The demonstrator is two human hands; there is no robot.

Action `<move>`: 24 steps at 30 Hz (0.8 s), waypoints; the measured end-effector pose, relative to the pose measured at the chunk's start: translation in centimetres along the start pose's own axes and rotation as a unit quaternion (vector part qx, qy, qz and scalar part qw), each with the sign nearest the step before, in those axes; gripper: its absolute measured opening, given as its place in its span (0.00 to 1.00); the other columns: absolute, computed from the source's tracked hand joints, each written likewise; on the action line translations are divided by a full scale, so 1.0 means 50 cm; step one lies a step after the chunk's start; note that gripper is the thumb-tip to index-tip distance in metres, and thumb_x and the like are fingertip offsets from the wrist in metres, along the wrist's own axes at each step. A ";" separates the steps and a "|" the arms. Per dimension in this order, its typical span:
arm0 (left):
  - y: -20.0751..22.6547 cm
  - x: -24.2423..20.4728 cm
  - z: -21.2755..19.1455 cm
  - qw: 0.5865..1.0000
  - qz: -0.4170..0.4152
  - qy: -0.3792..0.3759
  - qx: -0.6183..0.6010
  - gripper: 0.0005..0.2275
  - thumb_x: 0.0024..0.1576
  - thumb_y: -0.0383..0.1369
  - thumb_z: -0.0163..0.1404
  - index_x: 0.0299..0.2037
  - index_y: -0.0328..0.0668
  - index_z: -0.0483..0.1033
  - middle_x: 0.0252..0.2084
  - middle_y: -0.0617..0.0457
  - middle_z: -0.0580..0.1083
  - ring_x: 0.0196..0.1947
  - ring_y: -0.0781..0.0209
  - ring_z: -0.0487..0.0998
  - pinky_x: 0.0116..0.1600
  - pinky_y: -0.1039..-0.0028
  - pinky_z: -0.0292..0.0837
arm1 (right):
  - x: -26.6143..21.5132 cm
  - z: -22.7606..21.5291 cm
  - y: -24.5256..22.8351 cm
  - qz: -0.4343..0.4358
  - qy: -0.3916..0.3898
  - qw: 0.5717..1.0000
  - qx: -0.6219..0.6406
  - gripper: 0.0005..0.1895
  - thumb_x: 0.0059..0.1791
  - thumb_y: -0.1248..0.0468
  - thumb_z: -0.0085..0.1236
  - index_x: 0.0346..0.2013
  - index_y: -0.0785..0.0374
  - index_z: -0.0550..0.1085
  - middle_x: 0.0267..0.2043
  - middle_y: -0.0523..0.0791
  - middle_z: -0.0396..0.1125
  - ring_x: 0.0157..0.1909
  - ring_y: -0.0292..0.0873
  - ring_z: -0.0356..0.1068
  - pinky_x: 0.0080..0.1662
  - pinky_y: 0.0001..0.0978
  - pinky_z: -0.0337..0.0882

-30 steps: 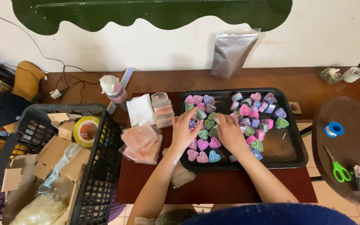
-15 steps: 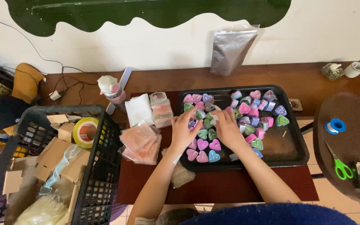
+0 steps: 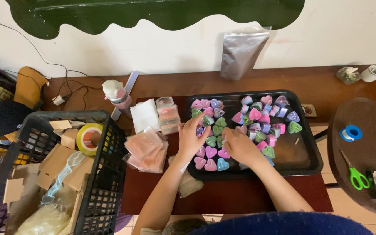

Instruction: The recorder is wrapping small heart-shaped colorful wax melts or candies in white tissue paper squares.

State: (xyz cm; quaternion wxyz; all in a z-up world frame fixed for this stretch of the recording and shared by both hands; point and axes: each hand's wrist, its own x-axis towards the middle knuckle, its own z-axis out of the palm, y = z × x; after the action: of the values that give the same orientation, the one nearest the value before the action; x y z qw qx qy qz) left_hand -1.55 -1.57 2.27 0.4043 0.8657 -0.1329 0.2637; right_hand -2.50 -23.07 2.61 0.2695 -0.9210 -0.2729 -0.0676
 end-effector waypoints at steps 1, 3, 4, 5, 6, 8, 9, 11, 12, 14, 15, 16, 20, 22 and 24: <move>0.003 -0.001 -0.001 1.000 0.000 0.000 0.001 0.22 0.56 0.37 0.60 0.61 0.50 0.73 0.41 0.54 0.79 0.43 0.60 0.79 0.52 0.65 0.62 | 0.000 -0.003 -0.004 0.000 0.000 1.000 0.001 0.12 0.45 0.68 0.53 0.42 0.62 0.66 0.38 0.55 0.70 0.44 0.63 0.69 0.45 0.55 0.67; 0.009 0.003 -0.003 0.999 0.032 0.013 0.022 0.22 0.55 0.37 0.59 0.61 0.50 0.73 0.47 0.51 0.79 0.46 0.57 0.79 0.54 0.62 0.62 | 0.004 -0.013 -0.010 -0.002 -0.005 0.999 0.048 0.12 0.46 0.69 0.52 0.43 0.61 0.66 0.37 0.54 0.69 0.45 0.61 0.69 0.45 0.54 0.69; 0.009 0.002 -0.004 0.999 0.034 0.014 0.022 0.22 0.55 0.37 0.59 0.61 0.50 0.73 0.47 0.51 0.79 0.46 0.57 0.79 0.54 0.62 0.62 | 0.011 -0.026 -0.020 -0.003 -0.004 0.999 0.047 0.12 0.46 0.69 0.52 0.43 0.61 0.66 0.37 0.54 0.69 0.45 0.61 0.69 0.45 0.54 0.69; 0.011 -0.001 -0.001 0.995 0.070 0.012 0.063 0.23 0.54 0.39 0.60 0.61 0.51 0.73 0.47 0.50 0.79 0.47 0.55 0.78 0.55 0.60 0.61 | 0.015 -0.042 -0.028 0.008 0.023 0.999 0.047 0.12 0.45 0.69 0.53 0.42 0.61 0.67 0.38 0.53 0.70 0.44 0.61 0.70 0.44 0.53 0.69; 0.013 -0.003 0.002 0.989 0.106 0.009 0.105 0.24 0.53 0.41 0.61 0.60 0.52 0.73 0.48 0.48 0.78 0.48 0.52 0.78 0.56 0.57 0.61 | 0.019 -0.057 -0.036 0.019 0.049 0.998 0.047 0.12 0.44 0.70 0.54 0.41 0.60 0.67 0.38 0.53 0.70 0.43 0.61 0.71 0.42 0.52 0.70; 0.040 0.011 -0.004 0.988 0.100 -0.030 0.117 0.24 0.53 0.41 0.61 0.60 0.49 0.72 0.46 0.49 0.78 0.48 0.52 0.78 0.57 0.55 0.61 | 0.024 -0.061 -0.015 0.008 0.103 0.994 0.024 0.12 0.44 0.71 0.53 0.42 0.60 0.67 0.38 0.52 0.69 0.43 0.61 0.71 0.42 0.53 0.70; 0.054 0.022 -0.004 0.985 0.093 -0.066 0.130 0.24 0.53 0.41 0.61 0.60 0.47 0.72 0.44 0.50 0.78 0.47 0.52 0.78 0.58 0.53 0.60 | 0.029 -0.066 -0.001 -0.006 0.155 0.988 -0.001 0.12 0.45 0.71 0.52 0.42 0.60 0.66 0.37 0.52 0.68 0.43 0.60 0.72 0.42 0.53 0.69; 0.052 0.055 0.021 0.979 0.093 -0.101 0.148 0.24 0.51 0.41 0.62 0.56 0.47 0.73 0.42 0.49 0.78 0.46 0.51 0.78 0.59 0.50 0.59 | 0.033 -0.071 0.021 0.015 0.193 0.981 0.005 0.13 0.46 0.72 0.52 0.44 0.60 0.67 0.38 0.52 0.68 0.42 0.60 0.71 0.41 0.53 0.69; 0.050 0.071 0.032 0.972 0.091 -0.137 0.168 0.23 0.48 0.41 0.63 0.52 0.46 0.74 0.40 0.49 0.78 0.45 0.51 0.78 0.60 0.47 0.57 | 0.034 -0.072 0.030 0.037 0.230 0.972 0.013 0.13 0.48 0.72 0.53 0.47 0.60 0.67 0.39 0.53 0.69 0.40 0.60 0.70 0.40 0.52 0.69; 0.042 0.133 0.055 0.961 0.087 -0.180 0.190 0.21 0.48 0.40 0.64 0.51 0.48 0.74 0.41 0.49 0.78 0.46 0.49 0.78 0.56 0.47 0.57 | 0.038 -0.056 0.068 0.076 0.236 0.968 0.032 0.13 0.48 0.71 0.53 0.46 0.60 0.67 0.38 0.53 0.68 0.37 0.58 0.70 0.39 0.50 0.68; 0.038 0.161 0.066 0.947 0.084 -0.227 0.210 0.19 0.49 0.39 0.64 0.50 0.50 0.75 0.42 0.50 0.78 0.47 0.48 0.77 0.53 0.46 0.57 | 0.036 -0.045 0.085 0.120 0.243 0.961 0.052 0.12 0.48 0.71 0.53 0.46 0.60 0.67 0.37 0.53 0.66 0.35 0.56 0.69 0.37 0.49 0.68; 0.016 0.169 0.094 0.947 0.084 -0.229 0.210 0.19 0.49 0.39 0.64 0.50 0.50 0.75 0.42 0.50 0.78 0.47 0.48 0.77 0.53 0.46 0.57 | 0.033 -0.043 0.082 0.121 0.242 0.961 0.053 0.12 0.48 0.71 0.53 0.46 0.60 0.67 0.37 0.53 0.66 0.35 0.56 0.69 0.37 0.49 0.68; -0.028 0.222 0.187 0.972 0.074 -0.146 0.170 0.20 0.46 0.40 0.66 0.46 0.49 0.75 0.42 0.52 0.76 0.49 0.50 0.76 0.58 0.47 0.59 | 0.037 -0.051 0.079 0.116 0.267 0.956 0.039 0.13 0.48 0.72 0.53 0.46 0.61 0.68 0.39 0.52 0.68 0.32 0.54 0.69 0.35 0.46 0.69; -0.055 0.231 0.224 0.973 0.078 -0.132 0.174 0.21 0.44 0.40 0.67 0.46 0.49 0.76 0.44 0.51 0.75 0.50 0.49 0.75 0.58 0.47 0.59 | 0.035 -0.051 0.075 0.100 0.272 0.956 0.034 0.12 0.48 0.73 0.53 0.46 0.61 0.68 0.39 0.52 0.68 0.33 0.54 0.69 0.36 0.46 0.69; -0.103 0.239 0.264 0.980 0.107 -0.124 0.117 0.21 0.46 0.40 0.66 0.50 0.51 0.78 0.51 0.52 0.72 0.55 0.51 0.74 0.57 0.51 0.62 | 0.038 -0.056 0.072 0.028 0.278 0.960 0.031 0.13 0.47 0.73 0.54 0.46 0.62 0.68 0.40 0.52 0.68 0.35 0.57 0.70 0.35 0.46 0.69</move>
State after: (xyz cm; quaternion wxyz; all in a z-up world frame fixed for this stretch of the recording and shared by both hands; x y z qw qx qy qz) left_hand 15.19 -8.67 -1.30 0.2503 0.9137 -0.2419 0.2097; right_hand 1.09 -26.21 3.83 0.3650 -0.8644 -0.1635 -0.3049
